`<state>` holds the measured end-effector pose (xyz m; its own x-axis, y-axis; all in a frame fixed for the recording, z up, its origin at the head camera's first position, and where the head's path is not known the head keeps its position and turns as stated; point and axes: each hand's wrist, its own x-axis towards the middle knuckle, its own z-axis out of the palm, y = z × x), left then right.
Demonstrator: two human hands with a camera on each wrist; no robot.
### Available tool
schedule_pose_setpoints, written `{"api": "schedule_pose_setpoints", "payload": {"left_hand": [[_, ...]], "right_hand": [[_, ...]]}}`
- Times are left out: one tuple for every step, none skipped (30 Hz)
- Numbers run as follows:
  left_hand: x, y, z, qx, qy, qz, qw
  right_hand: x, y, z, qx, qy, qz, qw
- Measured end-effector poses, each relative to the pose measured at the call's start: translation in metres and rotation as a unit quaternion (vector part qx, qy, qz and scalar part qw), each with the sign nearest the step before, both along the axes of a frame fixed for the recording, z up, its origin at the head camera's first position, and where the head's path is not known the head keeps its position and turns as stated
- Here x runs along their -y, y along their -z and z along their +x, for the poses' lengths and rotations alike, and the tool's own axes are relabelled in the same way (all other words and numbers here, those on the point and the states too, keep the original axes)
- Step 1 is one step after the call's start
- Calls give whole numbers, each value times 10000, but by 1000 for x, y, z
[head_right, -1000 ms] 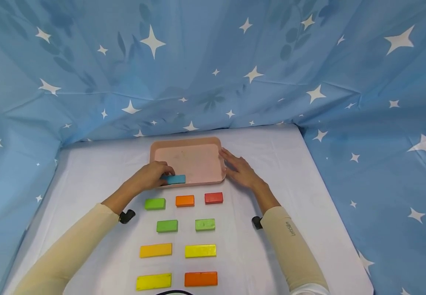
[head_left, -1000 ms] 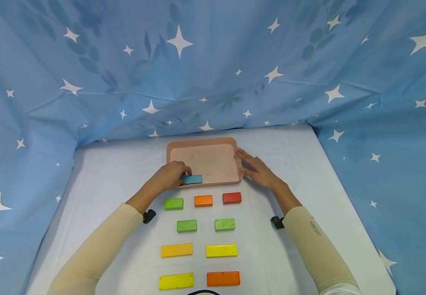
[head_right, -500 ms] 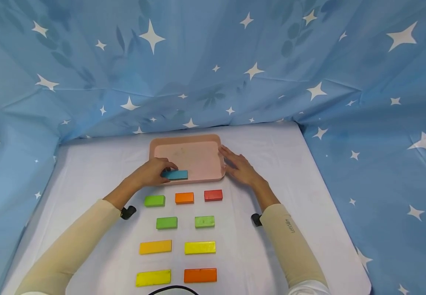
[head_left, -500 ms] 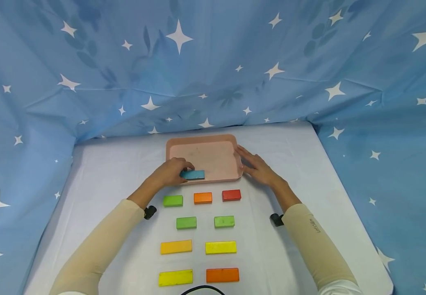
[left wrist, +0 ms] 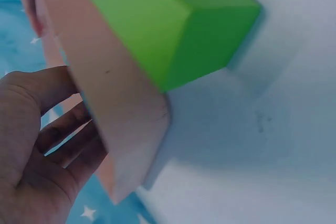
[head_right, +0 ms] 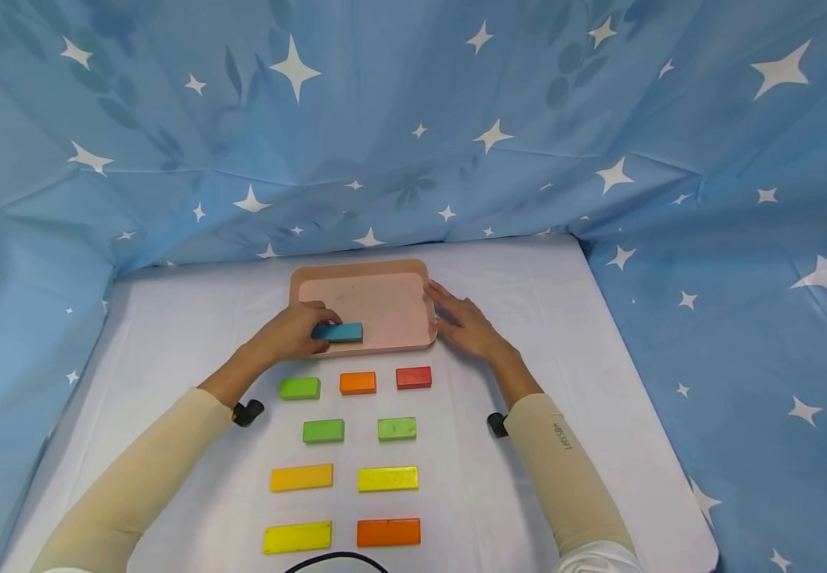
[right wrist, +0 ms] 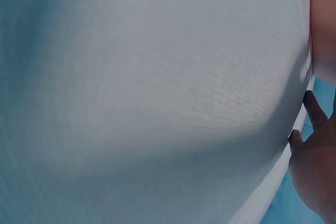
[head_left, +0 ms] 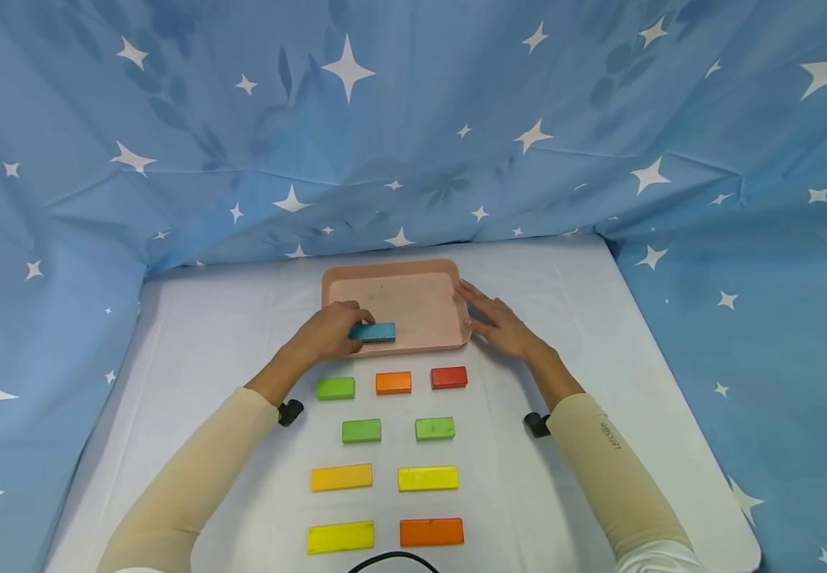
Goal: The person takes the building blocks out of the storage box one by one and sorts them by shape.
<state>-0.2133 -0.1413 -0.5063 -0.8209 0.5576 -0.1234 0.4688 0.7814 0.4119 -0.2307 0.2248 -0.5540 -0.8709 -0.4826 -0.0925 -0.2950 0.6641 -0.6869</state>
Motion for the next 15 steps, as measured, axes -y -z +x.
{"api": "schedule_pose_setpoints", "payload": {"left_hand": [[1, -3, 1, -24, -23, 35, 10000], [3, -6, 3, -71, -23, 75, 9999], [3, -11, 5, -116, -28, 104, 9999], [5, -14, 8, -170, -14, 110, 9998], [5, -18, 11, -227, 3, 102, 9997], [6, -22, 15, -293, 37, 91, 9995], [6, -25, 19, -344, 73, 72, 9994], [7, -29, 24, -414, 110, 48, 9991], [7, -32, 30, -472, 134, 15, 9988], [8, -35, 37, -538, 166, -25, 9984], [8, -38, 44, -593, 196, -46, 9980], [8, -41, 52, -640, 218, -53, 9977], [8, -45, 60, -672, 224, -57, 9975], [8, -48, 69, -720, 233, -50, 9971], [7, -52, 78, -754, 246, -37, 9968]], "right_hand": [[0, 0, 0, 1, -2, -12, 10000], [1, 0, 0, -3, -6, -23, 10000], [1, 0, 0, -4, -8, -33, 10000], [1, 0, 0, -6, -8, -45, 10000], [1, 0, 0, -16, -11, -57, 10000], [1, 1, 0, -33, -14, -50, 10000], [1, 0, 0, -40, -11, -66, 10000], [1, 1, 0, -50, -14, -74, 10000], [1, 1, 0, -49, -15, -102, 9999], [1, 0, 0, -51, -20, -125, 9999], [1, 1, 0, -53, -31, -131, 9999], [0, 1, 0, -56, -40, -128, 9999], [0, 1, 0, -52, -42, -125, 9999], [0, 1, 0, -42, -45, -124, 9999], [1, 0, 0, -35, -43, -127, 9999]]}}
